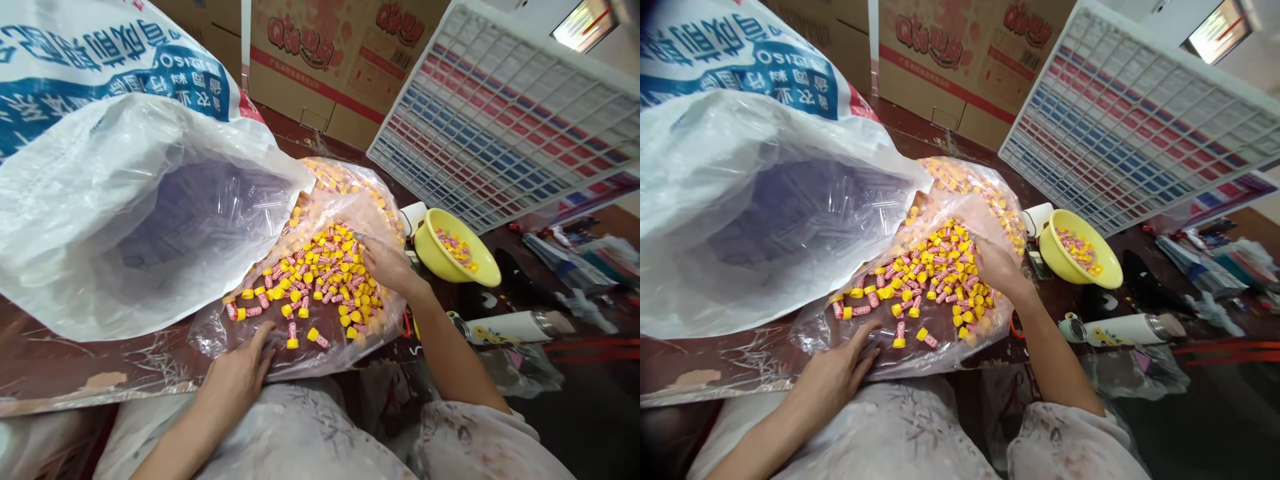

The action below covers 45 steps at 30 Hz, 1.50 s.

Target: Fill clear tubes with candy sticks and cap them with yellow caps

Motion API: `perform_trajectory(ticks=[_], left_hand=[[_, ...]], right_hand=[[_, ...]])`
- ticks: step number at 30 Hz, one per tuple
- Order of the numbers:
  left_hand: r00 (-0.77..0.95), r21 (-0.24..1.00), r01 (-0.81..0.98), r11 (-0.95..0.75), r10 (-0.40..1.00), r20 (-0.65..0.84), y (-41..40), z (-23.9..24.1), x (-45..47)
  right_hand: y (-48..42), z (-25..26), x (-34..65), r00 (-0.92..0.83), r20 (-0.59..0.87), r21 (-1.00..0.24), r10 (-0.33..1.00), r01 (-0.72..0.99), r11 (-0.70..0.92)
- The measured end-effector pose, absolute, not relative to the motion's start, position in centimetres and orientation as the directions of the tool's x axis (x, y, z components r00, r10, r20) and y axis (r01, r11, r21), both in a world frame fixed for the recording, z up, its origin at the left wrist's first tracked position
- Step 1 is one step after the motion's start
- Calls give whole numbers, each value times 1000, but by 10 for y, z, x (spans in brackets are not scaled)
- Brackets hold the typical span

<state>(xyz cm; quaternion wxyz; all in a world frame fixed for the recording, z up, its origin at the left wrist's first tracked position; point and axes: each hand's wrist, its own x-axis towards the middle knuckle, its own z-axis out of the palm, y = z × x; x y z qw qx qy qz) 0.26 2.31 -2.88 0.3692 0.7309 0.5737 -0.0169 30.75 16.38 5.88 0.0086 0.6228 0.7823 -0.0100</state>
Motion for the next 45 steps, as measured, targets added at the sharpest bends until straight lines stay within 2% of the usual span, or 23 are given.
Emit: perform_trajectory(ticks=[3, 6, 8, 11, 13, 18, 25, 29, 33, 34, 36, 39, 40, 43, 45], left_hand=[[340, 527, 847, -70, 833, -436, 22, -32, 2], [337, 523, 849, -80, 843, -419, 20, -34, 1], [332, 518, 851, -85, 851, -407, 19, -35, 0], [321, 515, 854, -80, 859, -399, 18, -36, 1], [318, 510, 856, -79, 860, -399, 18, -35, 1], [335, 516, 853, -86, 846, -414, 19, -32, 2], [331, 568, 819, -80, 875, -354, 15, -38, -2], [313, 574, 816, -68, 886, -341, 15, -39, -3], [317, 584, 808, -78, 893, -318, 15, -41, -3], [320, 592, 802, -84, 897, -305, 14, -42, -3], [322, 606, 790, -94, 905, -280, 14, -45, -4], [321, 608, 788, -96, 907, -273, 13, -46, -4], [319, 603, 793, -92, 905, -282, 13, -46, -4], [317, 585, 808, -77, 893, -319, 14, -44, -3], [319, 582, 810, -75, 889, -330, 15, -42, -2]], right_hand=[[155, 56, 306, -127, -27, 91, 992, 987, 129], [143, 53, 285, -129, 20, 130, 991, 984, 125], [134, 49, 264, -268, -16, 95, 963, 959, 269], [125, 37, 235, -574, -186, -17, 797, 813, 582], [123, 26, 222, -634, -228, -23, 739, 762, 647], [124, 9, 208, -575, -218, 70, 789, 797, 600], [117, 3, 220, -572, -271, 26, 774, 799, 600], [119, -2, 230, -590, -246, -58, 769, 801, 595], [129, 0, 238, -562, -161, -161, 811, 826, 541], [132, 2, 242, -534, -124, -209, 836, 838, 504], [133, 9, 249, -460, -74, -390, 885, 830, 399], [126, 16, 255, -412, -118, -639, 904, 728, 248], [120, 16, 253, -436, -150, -664, 887, 709, 236], [99, 10, 239, -539, -197, -636, 819, 706, 312], [87, 2, 226, -587, -190, -538, 787, 732, 417]])
